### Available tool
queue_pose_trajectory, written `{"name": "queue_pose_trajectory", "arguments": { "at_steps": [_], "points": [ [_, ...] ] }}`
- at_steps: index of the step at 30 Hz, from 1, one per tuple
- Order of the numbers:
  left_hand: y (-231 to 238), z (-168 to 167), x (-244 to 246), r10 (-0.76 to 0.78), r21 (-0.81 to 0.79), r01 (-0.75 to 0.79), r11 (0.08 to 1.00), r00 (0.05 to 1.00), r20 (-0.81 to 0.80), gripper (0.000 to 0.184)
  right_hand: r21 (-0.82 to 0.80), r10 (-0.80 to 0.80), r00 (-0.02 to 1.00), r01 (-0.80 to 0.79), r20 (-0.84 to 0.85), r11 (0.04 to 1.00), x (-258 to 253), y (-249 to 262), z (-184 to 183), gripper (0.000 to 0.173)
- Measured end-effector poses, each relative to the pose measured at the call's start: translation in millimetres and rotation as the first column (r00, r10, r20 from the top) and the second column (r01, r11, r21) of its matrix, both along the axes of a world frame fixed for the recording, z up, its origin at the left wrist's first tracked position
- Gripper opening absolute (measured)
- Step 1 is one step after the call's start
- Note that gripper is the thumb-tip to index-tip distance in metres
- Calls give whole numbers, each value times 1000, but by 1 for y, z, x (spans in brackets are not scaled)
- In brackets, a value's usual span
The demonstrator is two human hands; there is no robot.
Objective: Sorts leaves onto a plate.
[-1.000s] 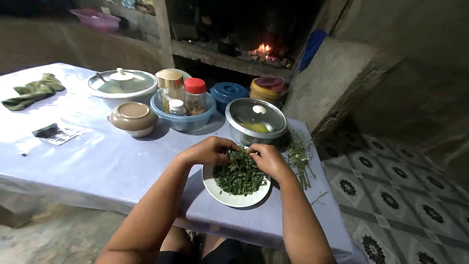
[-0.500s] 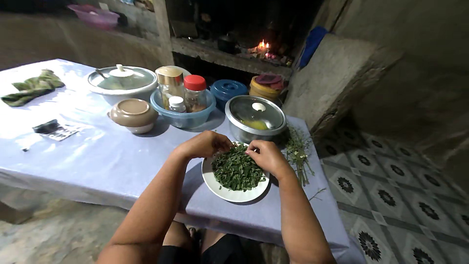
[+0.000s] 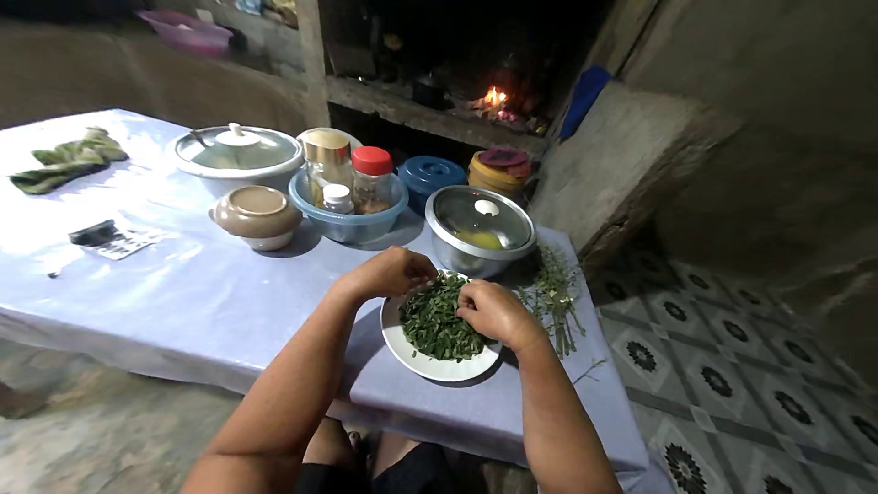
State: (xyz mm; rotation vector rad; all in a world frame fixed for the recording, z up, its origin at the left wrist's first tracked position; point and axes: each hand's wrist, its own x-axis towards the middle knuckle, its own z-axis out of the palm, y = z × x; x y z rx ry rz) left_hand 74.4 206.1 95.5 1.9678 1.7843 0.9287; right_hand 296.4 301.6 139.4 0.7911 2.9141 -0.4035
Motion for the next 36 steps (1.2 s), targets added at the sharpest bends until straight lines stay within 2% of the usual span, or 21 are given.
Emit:
{"name": "queue_pose_trajectory", "arguments": {
  "at_steps": [7, 13, 16, 19, 22, 27, 31, 36],
  "points": [
    [-1, 1, 7, -54, 30, 49, 998, 981, 185, 19, -97, -33, 944, 1, -327, 995, 9, 18, -2, 17],
    [0, 1, 21, -127, 60, 113, 992, 927, 352, 24, -228, -24, 861, -108, -508, 968, 8, 16, -7, 13],
    [-2, 2, 24, -171, 66, 159, 985, 884, 435, 33, -280, -42, 825, -143, -563, 949, 8, 16, -9, 12],
    [-1, 1, 25, -230, 100, 210, 973, 811, 539, 37, -308, -71, 808, -140, -585, 941, 7, 18, -11, 12],
    [1, -2, 24, -263, 119, 239, 964, 774, 576, 31, -313, -99, 826, -97, -555, 945, 4, 18, -11, 13],
    [5, -5, 26, -258, 124, 228, 966, 796, 547, 16, -321, -99, 859, -79, -503, 944, 0, 18, -14, 14],
    [6, -6, 24, -224, 107, 197, 974, 825, 518, 24, -348, -120, 869, -63, -480, 935, 0, 16, -12, 16],
    [7, -7, 23, -241, 92, 229, 969, 801, 548, 24, -353, -118, 878, -61, -464, 934, 1, 14, -11, 16]
  ]
}}
